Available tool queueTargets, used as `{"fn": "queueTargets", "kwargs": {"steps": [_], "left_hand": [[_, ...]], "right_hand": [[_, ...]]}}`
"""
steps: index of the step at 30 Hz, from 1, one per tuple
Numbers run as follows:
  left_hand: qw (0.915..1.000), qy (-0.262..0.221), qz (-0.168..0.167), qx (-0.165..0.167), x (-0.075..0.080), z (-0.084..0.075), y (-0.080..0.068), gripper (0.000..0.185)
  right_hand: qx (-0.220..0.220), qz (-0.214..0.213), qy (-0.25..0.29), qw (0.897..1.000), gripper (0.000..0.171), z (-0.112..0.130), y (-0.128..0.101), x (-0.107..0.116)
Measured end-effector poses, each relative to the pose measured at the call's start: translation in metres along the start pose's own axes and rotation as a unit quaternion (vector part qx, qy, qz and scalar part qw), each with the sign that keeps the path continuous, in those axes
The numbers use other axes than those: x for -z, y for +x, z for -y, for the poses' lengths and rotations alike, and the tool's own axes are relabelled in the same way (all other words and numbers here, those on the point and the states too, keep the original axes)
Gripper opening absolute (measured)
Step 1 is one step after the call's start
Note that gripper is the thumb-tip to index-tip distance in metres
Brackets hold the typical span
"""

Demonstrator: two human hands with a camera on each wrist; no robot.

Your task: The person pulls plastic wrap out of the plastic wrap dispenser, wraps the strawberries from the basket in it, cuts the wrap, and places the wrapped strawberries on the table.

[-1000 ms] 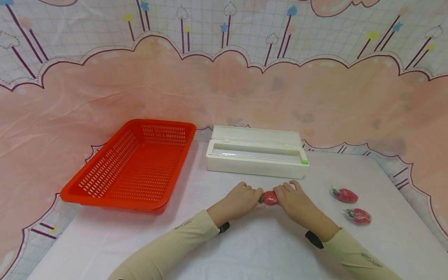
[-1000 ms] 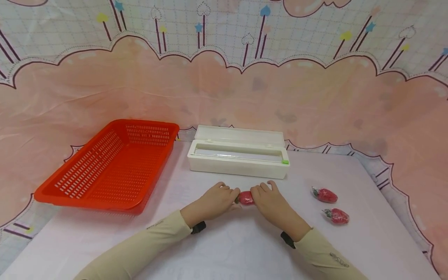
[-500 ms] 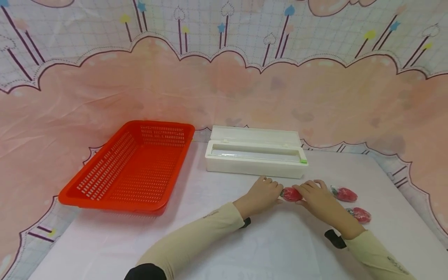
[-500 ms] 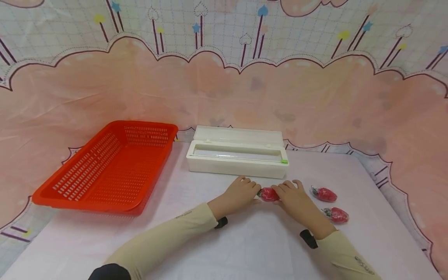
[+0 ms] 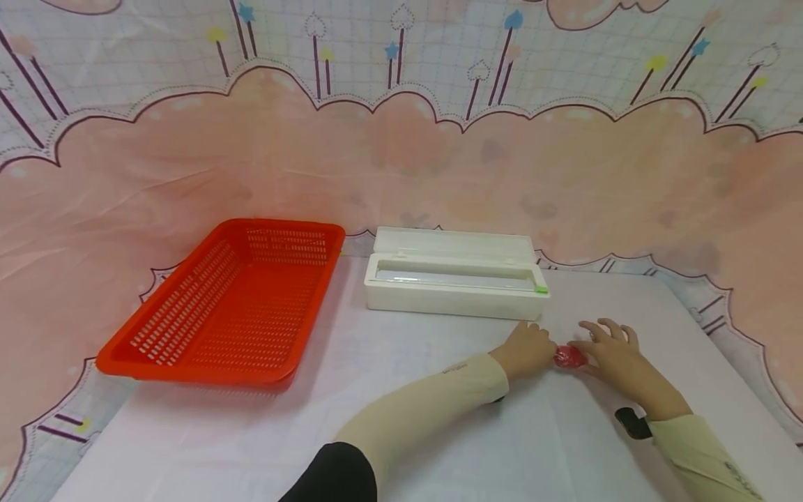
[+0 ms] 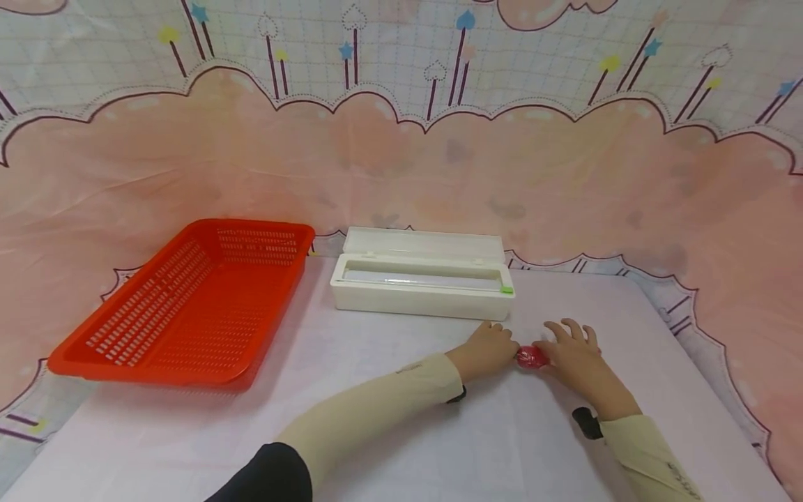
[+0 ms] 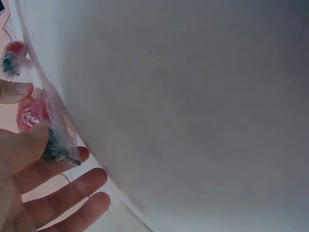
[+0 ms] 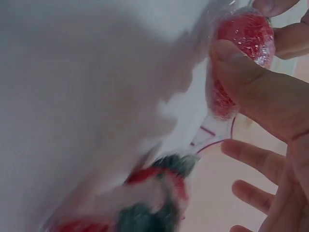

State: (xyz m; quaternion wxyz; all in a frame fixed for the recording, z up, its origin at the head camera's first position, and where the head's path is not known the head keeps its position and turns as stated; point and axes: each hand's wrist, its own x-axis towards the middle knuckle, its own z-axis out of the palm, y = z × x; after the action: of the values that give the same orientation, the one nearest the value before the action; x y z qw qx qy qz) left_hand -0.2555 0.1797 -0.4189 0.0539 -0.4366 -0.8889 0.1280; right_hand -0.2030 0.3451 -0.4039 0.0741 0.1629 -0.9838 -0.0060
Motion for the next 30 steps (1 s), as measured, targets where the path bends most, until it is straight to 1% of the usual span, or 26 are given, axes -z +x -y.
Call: {"fn": "queueTargets", "kwargs": {"steps": [4,7,13,17,22,26,28,30], "left_hand": [[0.9999,-0.009,0.003,0.007,0.003,-0.007,0.008,0.022],[0.9998,-0.015,0.007,0.013,0.006,-0.008,0.011,0.023],[0.9978,-0.052,0.033,0.026,0.005,-0.005,0.012,0.031],[0.9964,-0.071,0.037,0.028,-0.001,-0.001,0.011,0.039],[0.9952,-0.084,0.042,0.028,-0.003,0.008,0.006,0.042],[0.9955,-0.081,0.041,0.03,-0.004,0.015,-0.004,0.042],[0.9966,-0.068,0.033,0.032,-0.005,0.02,-0.012,0.042],[0.9978,-0.054,0.014,0.036,-0.005,0.026,-0.021,0.044]], "right_hand": [[-0.024,0.022,-0.007,0.999,0.04,-0.007,-0.003,-0.001],[-0.04,0.038,-0.008,0.998,0.042,-0.011,-0.004,-0.001],[-0.055,0.062,0.018,0.996,0.049,-0.013,-0.003,-0.001],[-0.052,0.067,0.026,0.996,0.056,-0.013,-0.002,-0.002],[-0.052,0.077,0.035,0.995,0.062,-0.013,0.0,0.0],[-0.05,0.075,0.045,0.995,0.066,-0.012,0.0,0.003],[-0.045,0.067,0.047,0.996,0.067,-0.01,0.0,0.004],[-0.039,0.052,0.052,0.997,0.066,-0.005,0.001,0.004]]}}
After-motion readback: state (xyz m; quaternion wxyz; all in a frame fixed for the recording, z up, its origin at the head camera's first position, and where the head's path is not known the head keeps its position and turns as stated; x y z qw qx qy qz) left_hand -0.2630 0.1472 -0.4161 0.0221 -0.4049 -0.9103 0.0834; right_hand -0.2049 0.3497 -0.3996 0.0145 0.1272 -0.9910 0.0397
